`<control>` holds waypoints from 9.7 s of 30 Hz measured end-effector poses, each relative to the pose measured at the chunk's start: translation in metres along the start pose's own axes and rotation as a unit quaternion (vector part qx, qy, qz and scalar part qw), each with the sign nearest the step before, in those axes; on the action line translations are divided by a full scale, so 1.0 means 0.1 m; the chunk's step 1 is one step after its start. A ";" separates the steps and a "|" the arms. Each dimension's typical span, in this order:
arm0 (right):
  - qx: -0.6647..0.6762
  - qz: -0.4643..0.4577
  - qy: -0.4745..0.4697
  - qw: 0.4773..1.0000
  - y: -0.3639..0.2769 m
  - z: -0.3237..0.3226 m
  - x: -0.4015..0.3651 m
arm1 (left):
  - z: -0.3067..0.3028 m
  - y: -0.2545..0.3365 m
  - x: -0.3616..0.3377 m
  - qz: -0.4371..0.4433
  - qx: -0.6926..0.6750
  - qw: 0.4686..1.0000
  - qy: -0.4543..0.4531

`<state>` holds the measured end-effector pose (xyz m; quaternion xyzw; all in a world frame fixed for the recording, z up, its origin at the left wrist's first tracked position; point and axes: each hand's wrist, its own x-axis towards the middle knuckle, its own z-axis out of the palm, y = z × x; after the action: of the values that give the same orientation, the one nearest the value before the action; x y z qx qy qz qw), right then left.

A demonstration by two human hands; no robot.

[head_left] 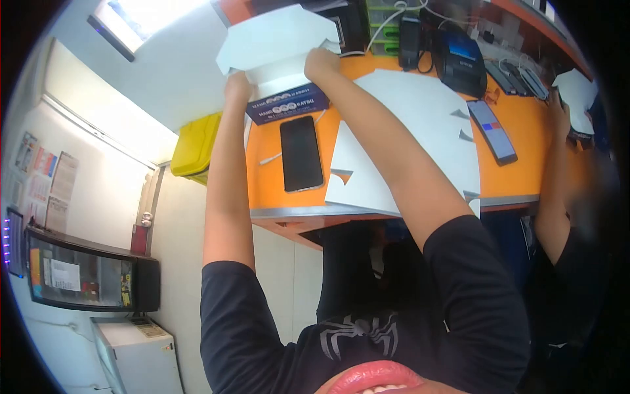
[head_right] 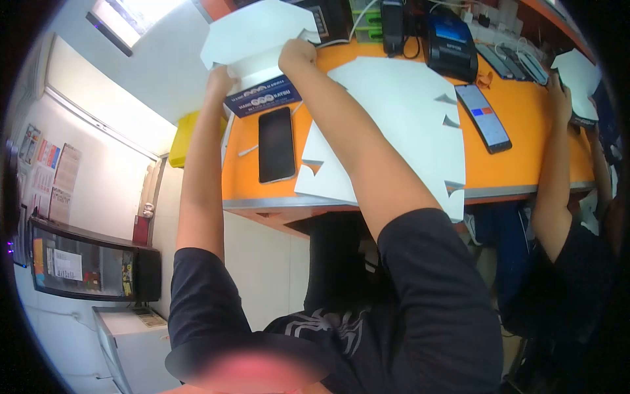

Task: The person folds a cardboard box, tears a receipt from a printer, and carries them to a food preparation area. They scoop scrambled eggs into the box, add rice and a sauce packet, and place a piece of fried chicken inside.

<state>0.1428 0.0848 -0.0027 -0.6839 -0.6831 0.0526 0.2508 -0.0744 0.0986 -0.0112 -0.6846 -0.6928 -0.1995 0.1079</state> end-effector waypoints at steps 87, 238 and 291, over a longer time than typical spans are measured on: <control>0.626 -0.090 0.071 0.771 0.03 -1.52 -1.34 | -1.23 0.81 -1.40 0.086 -0.754 0.642 0.105; 0.404 -0.334 -0.032 0.851 0.95 -0.23 -0.39 | -0.57 1.37 -0.72 0.402 -0.135 0.905 -0.030; 0.022 0.122 -0.060 0.990 0.01 0.02 0.03 | 0.09 0.01 -0.09 -0.018 0.106 0.993 -0.039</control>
<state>0.1432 0.0880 -0.0036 -0.7522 -0.6070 0.1387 0.2157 -0.0724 0.0938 -0.0229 -0.6640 -0.7258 -0.1000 0.1497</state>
